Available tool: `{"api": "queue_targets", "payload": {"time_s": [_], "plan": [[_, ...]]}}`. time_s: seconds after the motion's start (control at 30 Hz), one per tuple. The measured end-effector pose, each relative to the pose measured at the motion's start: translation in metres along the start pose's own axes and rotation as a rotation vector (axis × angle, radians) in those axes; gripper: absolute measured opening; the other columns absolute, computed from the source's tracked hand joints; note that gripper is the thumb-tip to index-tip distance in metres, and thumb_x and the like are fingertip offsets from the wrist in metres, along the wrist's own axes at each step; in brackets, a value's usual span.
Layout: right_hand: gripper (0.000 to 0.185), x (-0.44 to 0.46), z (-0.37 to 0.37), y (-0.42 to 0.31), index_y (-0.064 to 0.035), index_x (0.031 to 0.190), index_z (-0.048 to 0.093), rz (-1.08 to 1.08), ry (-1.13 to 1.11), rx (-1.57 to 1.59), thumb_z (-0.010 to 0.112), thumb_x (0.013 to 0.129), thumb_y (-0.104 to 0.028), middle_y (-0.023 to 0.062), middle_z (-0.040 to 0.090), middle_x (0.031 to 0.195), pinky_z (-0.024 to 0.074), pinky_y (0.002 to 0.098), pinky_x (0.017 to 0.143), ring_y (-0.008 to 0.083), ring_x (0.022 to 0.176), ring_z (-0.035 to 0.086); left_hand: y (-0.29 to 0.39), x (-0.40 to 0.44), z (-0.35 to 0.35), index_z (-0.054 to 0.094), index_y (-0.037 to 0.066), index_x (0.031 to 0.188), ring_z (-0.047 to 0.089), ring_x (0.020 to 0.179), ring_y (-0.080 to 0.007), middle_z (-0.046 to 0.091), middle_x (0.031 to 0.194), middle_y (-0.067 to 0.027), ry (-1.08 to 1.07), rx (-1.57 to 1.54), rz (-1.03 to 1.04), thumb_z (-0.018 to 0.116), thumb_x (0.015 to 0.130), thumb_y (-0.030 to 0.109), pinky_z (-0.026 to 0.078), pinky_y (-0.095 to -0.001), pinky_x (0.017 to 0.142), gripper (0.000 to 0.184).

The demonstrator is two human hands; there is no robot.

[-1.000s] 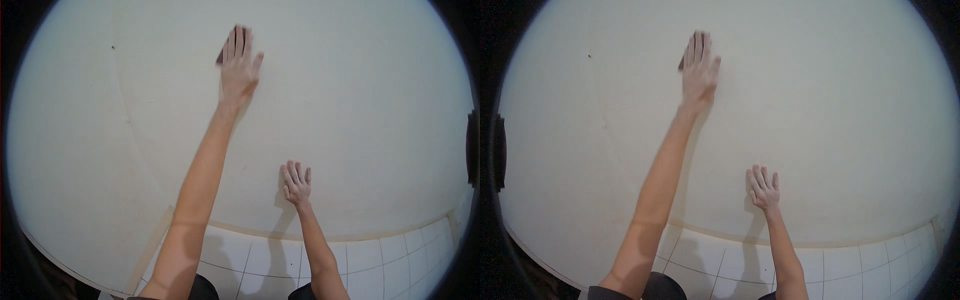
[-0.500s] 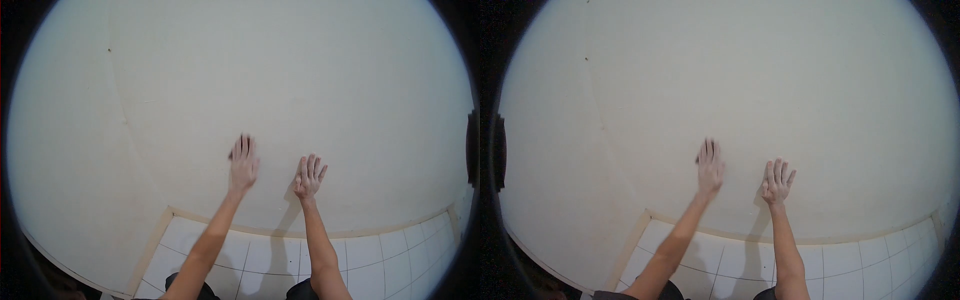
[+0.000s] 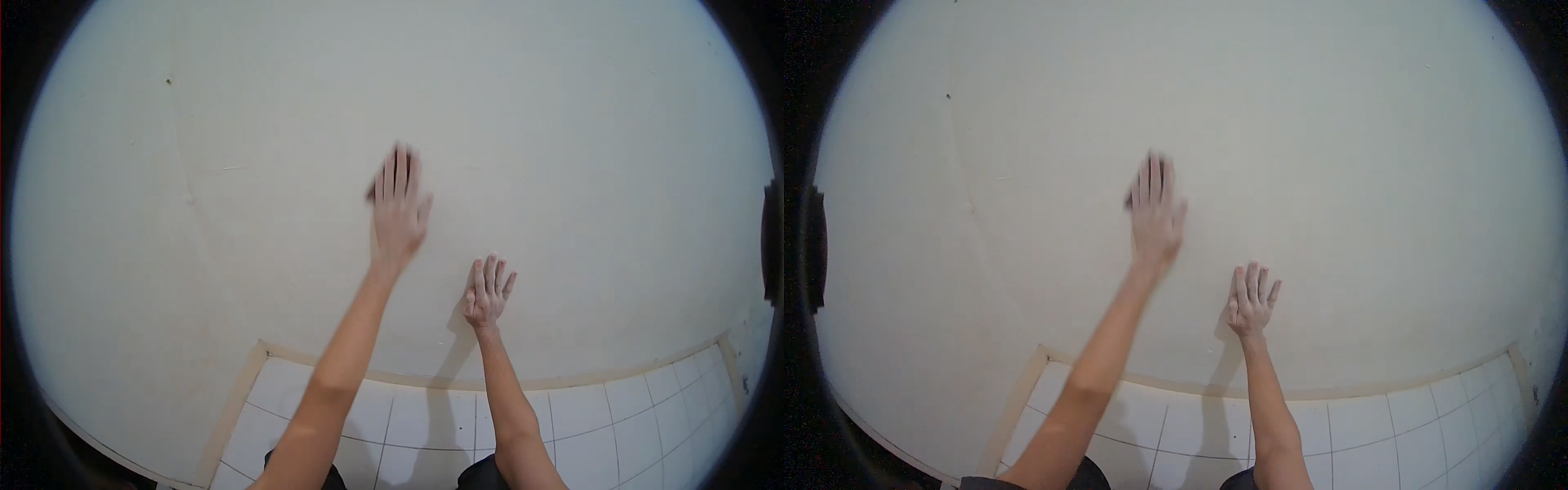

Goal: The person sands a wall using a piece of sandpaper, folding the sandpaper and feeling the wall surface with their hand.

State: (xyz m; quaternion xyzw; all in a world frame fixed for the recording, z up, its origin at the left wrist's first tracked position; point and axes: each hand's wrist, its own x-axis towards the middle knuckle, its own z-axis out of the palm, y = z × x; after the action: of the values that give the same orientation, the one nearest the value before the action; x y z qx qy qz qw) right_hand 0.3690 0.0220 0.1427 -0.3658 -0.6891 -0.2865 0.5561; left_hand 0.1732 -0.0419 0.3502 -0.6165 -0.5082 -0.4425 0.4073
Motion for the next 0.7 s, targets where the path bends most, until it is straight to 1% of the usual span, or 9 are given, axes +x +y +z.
{"api": "queue_targets", "payload": {"time_s": [0.07,0.13,0.17,0.27,0.37,0.47,0.5,0.6,0.7], "plan": [[0.059,-0.001,-0.003,0.002,-0.0136,0.156,0.047,0.003,-0.040,-0.003,0.032,0.101,-0.030,0.0108,0.038,0.165,0.0070,0.0578,0.128,0.0309,0.157,0.025,0.008,-0.110,0.025,0.034,-0.002,0.158,0.025,0.153,-0.0437,0.025,0.167,-0.0253,-0.127,-0.061,-0.070,0.051,0.102,0.029,0.021,-0.0546,0.124,0.066],[0.058,-0.005,-0.006,0.004,-0.0152,0.156,0.047,0.003,-0.108,0.036,0.033,0.101,-0.031,0.0099,0.038,0.165,0.0069,0.0572,0.128,0.0303,0.157,0.024,0.002,-0.212,0.037,0.036,0.002,0.158,0.030,0.152,-0.0403,0.032,0.165,-0.0223,-0.336,-0.078,-0.026,0.051,0.102,0.028,0.025,-0.0530,0.123,0.063],[0.058,-0.007,-0.005,0.006,-0.0159,0.156,0.047,0.001,-0.143,0.054,0.034,0.101,-0.031,0.0094,0.038,0.165,0.0069,0.0569,0.128,0.0301,0.157,0.024,-0.006,-0.237,0.034,0.037,0.004,0.158,0.032,0.151,-0.0391,0.034,0.164,-0.0210,-0.424,-0.132,-0.006,0.051,0.103,0.028,0.026,-0.0523,0.123,0.062],[0.058,-0.023,0.003,0.009,-0.0181,0.156,0.046,-0.029,-0.125,-0.034,0.035,0.101,-0.031,0.0084,0.038,0.165,0.0067,0.0571,0.128,0.0303,0.157,0.024,-0.029,-0.230,0.030,0.038,0.007,0.158,0.036,0.150,-0.0373,0.037,0.163,-0.0190,-0.448,-0.139,-0.043,0.052,0.102,0.028,0.028,-0.0511,0.123,0.062],[0.060,-0.017,0.008,0.003,-0.0126,0.158,0.043,-0.114,-0.171,-0.101,0.034,0.102,-0.031,0.0115,0.034,0.167,0.0045,0.0577,0.128,0.0330,0.158,0.019,-0.045,-0.118,0.005,0.038,0.007,0.159,0.034,0.150,-0.0364,0.034,0.165,-0.0185,-0.335,-0.147,0.053,0.053,0.102,0.028,0.027,-0.0505,0.123,0.063],[0.057,-0.013,0.014,-0.002,-0.0188,0.156,0.047,-0.101,-0.100,-0.093,0.033,0.103,-0.033,0.0076,0.039,0.165,0.0073,0.0584,0.128,0.0307,0.157,0.024,-0.043,0.034,-0.006,0.030,0.005,0.162,0.026,0.154,-0.0379,0.027,0.168,-0.0186,-0.149,-0.144,0.168,0.054,0.101,0.029,0.019,-0.0519,0.125,0.069],[0.057,-0.013,0.013,-0.002,-0.0190,0.156,0.047,-0.096,-0.107,-0.107,0.032,0.103,-0.034,0.0075,0.039,0.165,0.0074,0.0585,0.128,0.0307,0.157,0.024,-0.038,0.086,-0.012,0.032,0.004,0.161,0.025,0.155,-0.0368,0.028,0.167,-0.0194,-0.052,-0.135,0.189,0.050,0.104,0.031,0.019,-0.0508,0.126,0.065],[0.057,-0.008,0.003,0.000,-0.0193,0.156,0.047,-0.094,-0.108,-0.131,0.030,0.104,-0.035,0.0073,0.040,0.164,0.0076,0.0587,0.128,0.0307,0.157,0.023,-0.020,0.213,-0.037,0.033,0.003,0.159,0.025,0.155,-0.0354,0.027,0.167,-0.0203,0.151,-0.158,0.132,0.043,0.108,0.033,0.018,-0.0493,0.127,0.060],[0.056,-0.003,-0.003,0.003,-0.0195,0.155,0.048,-0.092,-0.084,-0.119,0.031,0.104,-0.035,0.0074,0.039,0.165,0.0077,0.0586,0.128,0.0306,0.157,0.023,-0.002,0.221,-0.038,0.030,0.003,0.160,0.024,0.155,-0.0345,0.026,0.167,-0.0200,0.187,-0.136,0.112,0.042,0.108,0.032,0.017,-0.0489,0.127,0.061]]}}
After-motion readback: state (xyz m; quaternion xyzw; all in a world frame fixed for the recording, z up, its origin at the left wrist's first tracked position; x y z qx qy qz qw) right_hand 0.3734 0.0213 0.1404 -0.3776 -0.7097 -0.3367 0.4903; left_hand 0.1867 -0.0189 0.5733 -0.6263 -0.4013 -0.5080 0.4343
